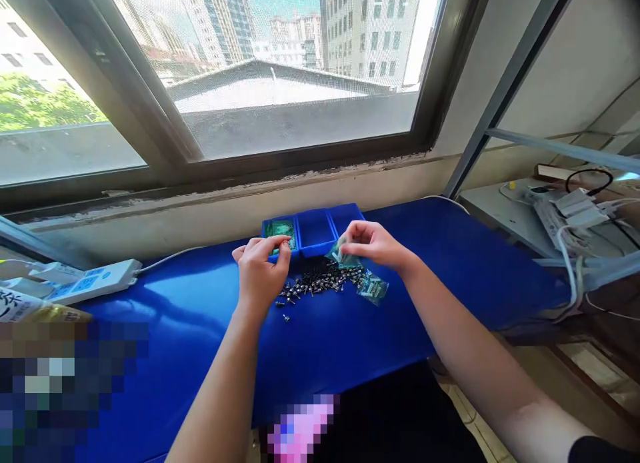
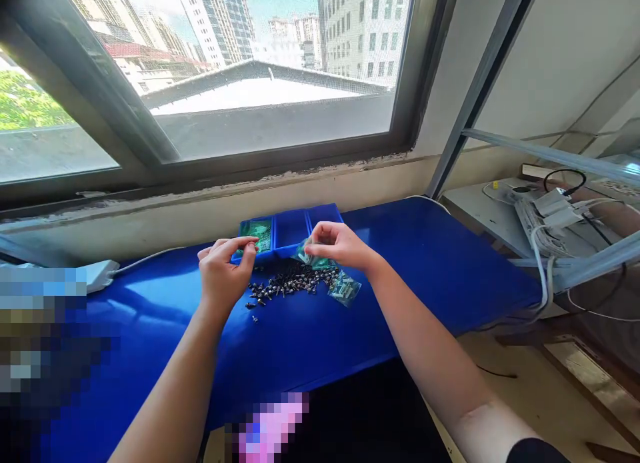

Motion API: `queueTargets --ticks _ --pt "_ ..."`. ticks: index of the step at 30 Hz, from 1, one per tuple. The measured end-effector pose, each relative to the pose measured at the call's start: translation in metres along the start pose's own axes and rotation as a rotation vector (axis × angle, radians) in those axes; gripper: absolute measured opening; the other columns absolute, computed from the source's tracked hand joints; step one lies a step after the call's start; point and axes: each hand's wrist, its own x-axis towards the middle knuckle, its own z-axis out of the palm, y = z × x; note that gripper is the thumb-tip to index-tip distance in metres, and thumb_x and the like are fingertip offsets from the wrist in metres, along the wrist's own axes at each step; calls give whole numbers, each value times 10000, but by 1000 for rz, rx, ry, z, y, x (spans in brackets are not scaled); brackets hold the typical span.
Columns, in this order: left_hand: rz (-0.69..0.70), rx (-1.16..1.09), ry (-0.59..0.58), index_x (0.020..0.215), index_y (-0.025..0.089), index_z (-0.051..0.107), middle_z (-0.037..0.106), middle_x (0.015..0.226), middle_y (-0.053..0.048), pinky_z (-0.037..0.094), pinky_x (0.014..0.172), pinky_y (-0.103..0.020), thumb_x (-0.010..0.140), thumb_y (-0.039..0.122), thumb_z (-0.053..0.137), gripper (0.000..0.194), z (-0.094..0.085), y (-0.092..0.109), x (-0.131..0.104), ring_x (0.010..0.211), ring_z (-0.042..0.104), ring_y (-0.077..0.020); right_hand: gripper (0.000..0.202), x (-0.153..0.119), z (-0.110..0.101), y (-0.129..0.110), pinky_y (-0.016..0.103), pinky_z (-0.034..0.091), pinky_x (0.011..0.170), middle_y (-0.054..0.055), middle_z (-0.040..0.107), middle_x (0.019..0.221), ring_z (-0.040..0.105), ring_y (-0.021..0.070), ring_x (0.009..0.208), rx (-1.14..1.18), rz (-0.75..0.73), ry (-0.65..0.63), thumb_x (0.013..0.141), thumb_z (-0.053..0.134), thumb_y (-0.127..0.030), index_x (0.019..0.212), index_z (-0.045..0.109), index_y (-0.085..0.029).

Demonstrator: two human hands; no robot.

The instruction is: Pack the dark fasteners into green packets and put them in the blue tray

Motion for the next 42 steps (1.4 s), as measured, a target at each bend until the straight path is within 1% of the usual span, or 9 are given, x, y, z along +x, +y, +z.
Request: queueTargets --ticks 2,5,7,10,15,20,23,32,42 --pt "1 -92 -38 970 244 762 773 856 -17 399 943 -414 944 303 590 184 0 0 -5 865 692 -214 365 3 9 4 281 517 633 22 692 819 636 141 713 110 -22 99 777 809 -468 824 555 -210" --pt "-43 -284 -143 1013 219 760 763 835 -22 476 861 -362 962 333 574 223 6 -2 -15 826 691 -193 380 8 26 16 225 378 460 -42 606 653 486 83 506 98 24 186 769 808 -503 857 583 -208" --pt "-84 -415 -215 1042 205 757 749 815 -24 509 778 -323 963 363 582 248 12 -1 -23 762 681 -174 362 10 35 25 224 378 482 -49 578 632 466 76 515 26 -7 190 763 815 -495 857 639 -194" --pt "-124 -499 -265 1069 191 751 705 731 -5 489 633 -270 927 391 640 269 18 5 -30 645 627 -143 356 9 46 34 251 476 603 -5 669 752 577 111 634 -17 -26 135 767 808 -502 895 697 -189" --pt "-177 -517 -263 952 167 745 697 710 -11 456 568 -246 898 378 659 234 23 10 -32 607 606 -131 369 9 54 43 284 531 707 27 724 851 655 150 745 14 -37 128 796 778 -527 935 717 -191" --pt "-246 -542 -226 889 169 716 679 696 -8 456 577 -243 896 372 641 217 25 -2 -31 607 599 -129 382 11 55 48 299 547 761 41 735 918 674 154 791 35 -38 121 792 800 -470 1040 715 -192" --pt "-264 -528 -200 893 171 713 669 697 -4 447 576 -240 888 382 653 219 24 -8 -30 605 585 -125 354 11 55 49 309 550 775 53 741 926 681 161 802 15 -34 141 797 791 -455 1018 726 -185" --pt "-193 -353 -185 877 184 717 518 559 47 365 527 -231 907 376 634 211 21 -10 -30 512 441 -96 246 6 52 45 264 454 596 32 726 787 573 130 624 -354 -92 192 880 686 -402 937 765 -175" --pt "-147 -284 -191 908 190 722 533 552 49 371 529 -228 927 385 624 218 23 -9 -32 492 435 -92 203 6 49 44 280 479 660 42 770 895 654 161 735 -485 -156 262 914 657 -355 945 775 -193"
